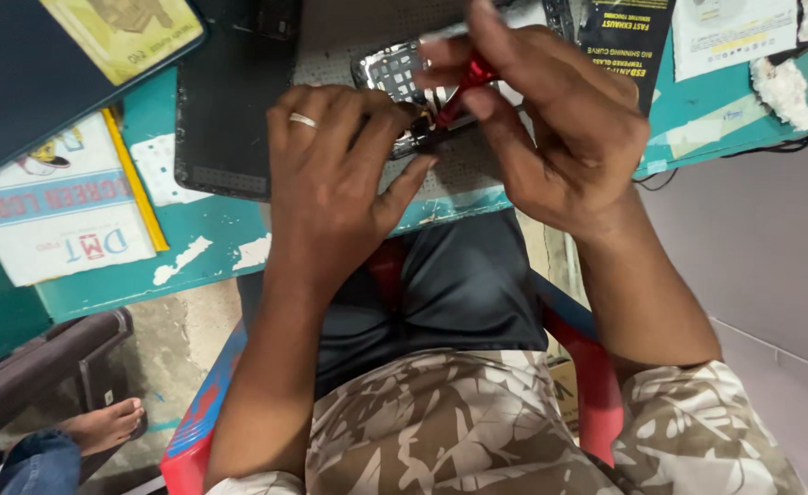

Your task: The person uses a red precision tool to scrape and clean the internal components of a disassembled mobile phone. They repeatedly work on the camera module area and the battery compartment, removing residue from the metal casing.

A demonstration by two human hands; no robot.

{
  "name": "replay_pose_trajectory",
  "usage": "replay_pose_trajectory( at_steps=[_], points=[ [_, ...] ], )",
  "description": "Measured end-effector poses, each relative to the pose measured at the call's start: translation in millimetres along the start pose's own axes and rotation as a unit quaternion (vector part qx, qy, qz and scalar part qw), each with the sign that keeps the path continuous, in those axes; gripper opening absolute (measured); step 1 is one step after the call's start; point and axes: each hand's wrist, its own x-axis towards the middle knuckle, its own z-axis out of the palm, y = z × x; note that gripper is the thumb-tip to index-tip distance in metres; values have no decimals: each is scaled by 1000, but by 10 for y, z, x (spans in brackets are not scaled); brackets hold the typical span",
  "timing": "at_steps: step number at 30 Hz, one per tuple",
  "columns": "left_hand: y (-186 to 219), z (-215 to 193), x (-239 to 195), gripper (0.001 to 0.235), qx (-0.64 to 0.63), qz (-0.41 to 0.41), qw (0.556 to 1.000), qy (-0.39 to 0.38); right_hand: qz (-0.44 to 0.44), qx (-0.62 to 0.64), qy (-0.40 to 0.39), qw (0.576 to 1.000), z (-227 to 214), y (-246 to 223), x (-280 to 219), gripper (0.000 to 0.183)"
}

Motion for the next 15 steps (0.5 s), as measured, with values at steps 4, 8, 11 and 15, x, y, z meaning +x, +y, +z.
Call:
replay_pose_trajectory(
  at_steps=[4,8,11,15],
  points=[
    [18,-5,-4,36,-11,-1,1000,-5,18,-14,-4,1000,2,1,-58,56],
    [58,-30,28,33,7,11,1000,5,44,10,32,998,42,42,-155,60],
    [131,-108,75,28,32,31,999,0,65,76,151,984,80,58,-295,69],
    [205,-208,208,22,62,71,995,-42,98,71,288,950,37,101,-526,73]
  ],
)
